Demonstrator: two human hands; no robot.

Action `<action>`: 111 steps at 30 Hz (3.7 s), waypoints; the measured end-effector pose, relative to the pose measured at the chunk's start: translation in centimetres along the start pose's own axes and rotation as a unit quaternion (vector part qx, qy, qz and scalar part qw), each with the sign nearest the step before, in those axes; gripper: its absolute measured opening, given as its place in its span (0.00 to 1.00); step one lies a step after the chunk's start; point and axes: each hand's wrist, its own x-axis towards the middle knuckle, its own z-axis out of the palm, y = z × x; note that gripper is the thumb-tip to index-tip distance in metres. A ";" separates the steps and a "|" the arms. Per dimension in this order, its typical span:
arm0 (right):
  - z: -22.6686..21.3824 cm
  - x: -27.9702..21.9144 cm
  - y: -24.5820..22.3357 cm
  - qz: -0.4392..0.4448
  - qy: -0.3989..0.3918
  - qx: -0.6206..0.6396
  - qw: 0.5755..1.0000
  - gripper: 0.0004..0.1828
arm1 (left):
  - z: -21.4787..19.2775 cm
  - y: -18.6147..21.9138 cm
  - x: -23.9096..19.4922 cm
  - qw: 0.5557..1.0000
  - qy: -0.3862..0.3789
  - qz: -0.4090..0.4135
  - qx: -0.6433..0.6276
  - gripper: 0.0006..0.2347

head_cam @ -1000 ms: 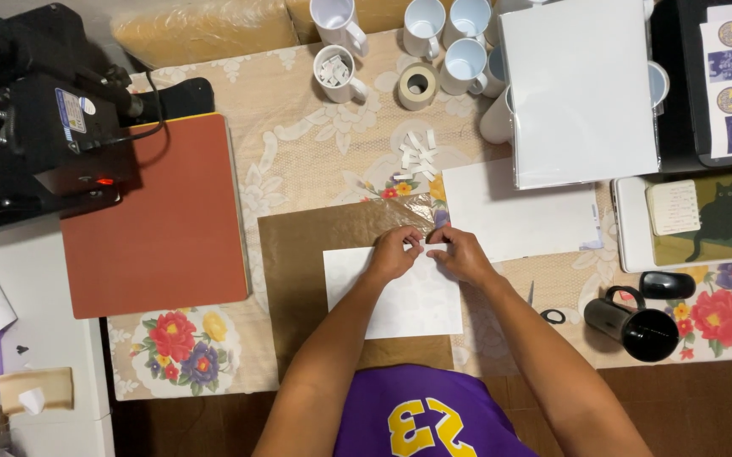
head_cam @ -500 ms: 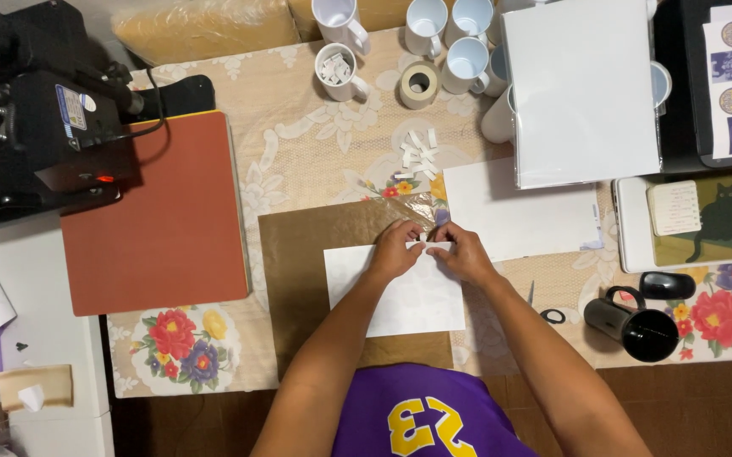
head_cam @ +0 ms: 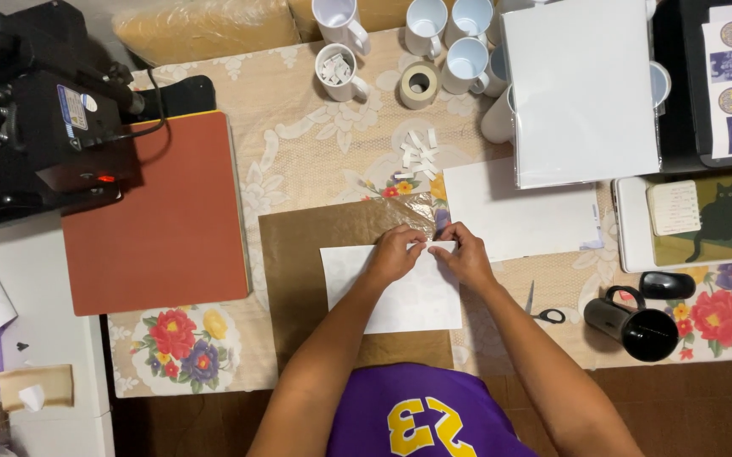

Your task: The person uses scissors to cut small rectangular pieces from a white sheet of paper. They then peel the backing off these pieces and place them onto a larger sheet of paper on the table.

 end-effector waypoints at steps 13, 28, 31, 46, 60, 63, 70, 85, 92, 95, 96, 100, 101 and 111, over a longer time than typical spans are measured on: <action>0.5 -0.9 -0.4 -0.014 0.005 -0.017 1.000 0.22 | -3.8 2.2 1.8 0.975 -0.219 -0.039 0.018 0.08; 0.4 -1.7 1.5 0.049 0.015 0.101 0.994 0.20 | -3.1 -0.4 2.2 0.973 -0.157 -0.166 0.041 0.06; 0.5 -1.7 1.2 0.037 0.018 0.104 0.994 0.19 | -3.8 1.0 2.2 0.965 -0.186 -0.182 0.035 0.08; -1.4 -2.7 -4.2 0.043 0.036 0.152 0.987 0.07 | -8.3 6.8 1.3 0.973 -0.172 -0.151 0.035 0.06; -12.7 -8.0 -13.1 -0.009 -0.106 0.131 0.986 0.19 | -16.7 15.7 -3.4 0.969 0.061 -0.182 -0.152 0.08; -13.9 -9.0 -14.1 -0.013 -0.055 0.165 0.985 0.13 | -17.3 17.8 -5.3 0.947 0.127 -0.190 -0.226 0.07; -13.6 -10.3 -13.2 -0.088 0.045 0.331 0.938 0.10 | -16.4 20.5 -8.3 0.866 0.322 -0.090 -0.373 0.08; -11.9 -19.9 -23.3 -0.113 0.081 0.220 0.966 0.09 | -20.8 21.1 -17.0 0.815 0.349 -0.012 -0.463 0.06; -9.4 -23.8 -23.9 -0.146 0.057 0.224 0.962 0.10 | -23.2 19.3 -21.2 0.842 0.319 0.077 -0.428 0.04; -8.5 -25.6 -24.7 -0.169 0.054 0.223 0.959 0.11 | -23.2 17.5 -22.9 0.853 0.324 0.105 -0.396 0.06; -8.3 -26.2 -24.7 -0.179 0.052 0.226 0.956 0.12 | -23.2 17.2 -23.4 0.857 0.328 0.115 -0.381 0.07; -7.6 -27.7 -24.1 -0.196 0.051 0.221 0.954 0.12 | -23.7 16.4 -25.2 0.859 0.328 0.131 -0.369 0.07; -7.5 -28.1 -24.0 -0.189 0.051 0.221 0.955 0.12 | -23.6 15.7 -25.5 0.868 0.325 0.120 -0.355 0.07; -5.3 -27.4 -21.6 -0.073 -0.019 0.257 0.963 0.34 | -21.9 13.7 -21.1 0.838 0.344 0.004 -0.423 0.05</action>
